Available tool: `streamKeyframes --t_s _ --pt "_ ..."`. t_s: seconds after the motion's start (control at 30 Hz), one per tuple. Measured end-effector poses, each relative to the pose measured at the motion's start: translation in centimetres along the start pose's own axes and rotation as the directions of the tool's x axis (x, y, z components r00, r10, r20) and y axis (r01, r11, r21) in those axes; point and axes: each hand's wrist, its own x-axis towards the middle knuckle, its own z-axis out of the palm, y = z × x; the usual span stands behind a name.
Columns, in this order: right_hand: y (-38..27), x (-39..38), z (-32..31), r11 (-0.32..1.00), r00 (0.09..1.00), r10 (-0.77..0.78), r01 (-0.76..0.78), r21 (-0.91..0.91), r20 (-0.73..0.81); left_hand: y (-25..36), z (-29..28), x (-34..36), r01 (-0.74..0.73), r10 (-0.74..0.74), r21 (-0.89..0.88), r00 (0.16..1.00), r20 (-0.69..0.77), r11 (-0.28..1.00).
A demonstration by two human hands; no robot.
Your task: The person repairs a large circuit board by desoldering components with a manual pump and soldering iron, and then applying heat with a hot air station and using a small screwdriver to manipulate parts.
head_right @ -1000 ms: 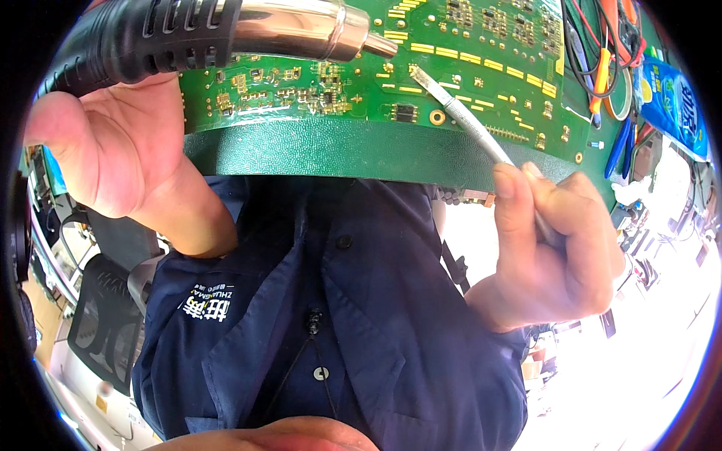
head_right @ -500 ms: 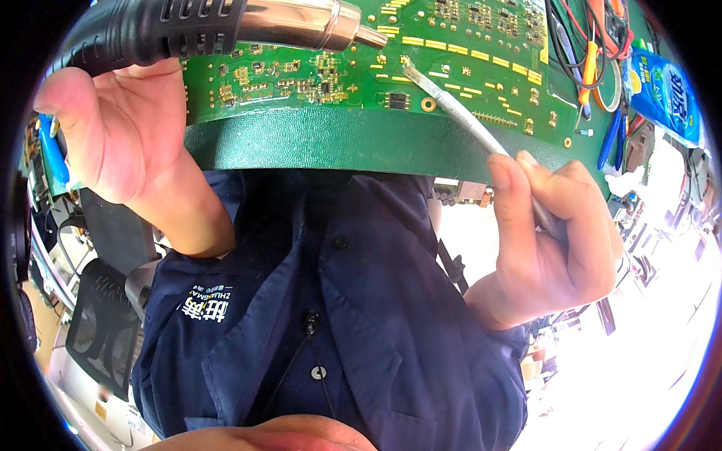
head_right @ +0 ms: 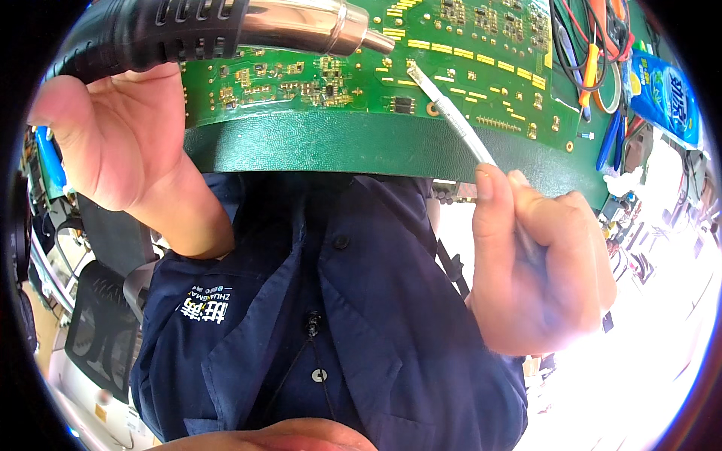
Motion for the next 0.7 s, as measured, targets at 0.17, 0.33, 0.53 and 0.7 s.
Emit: streamKeyframes --t_s 0.17,0.33,0.53,0.7 --pt "0.5 -0.9 0.3 1.000 1.000 -0.023 0.023 0.005 0.002 -0.3 0.2 0.1 -0.025 0.025 0.015 1.000 0.007 1.000" --pt "0.9 -2.6 2.2 0.999 0.992 -0.050 0.050 0.001 -0.118 -0.6 0.4 0.3 -0.051 0.050 0.029 0.998 0.026 0.998" --pt "1.4 -3.1 3.4 0.997 0.982 -0.039 0.051 0.059 -0.187 -1.1 0.7 0.8 -0.085 0.082 0.045 0.994 0.068 0.995" --pt "0.9 -2.7 2.2 0.971 0.971 0.197 -0.175 0.161 -0.135 -1.7 1.0 1.4 -0.136 0.129 0.053 0.984 0.123 0.989"
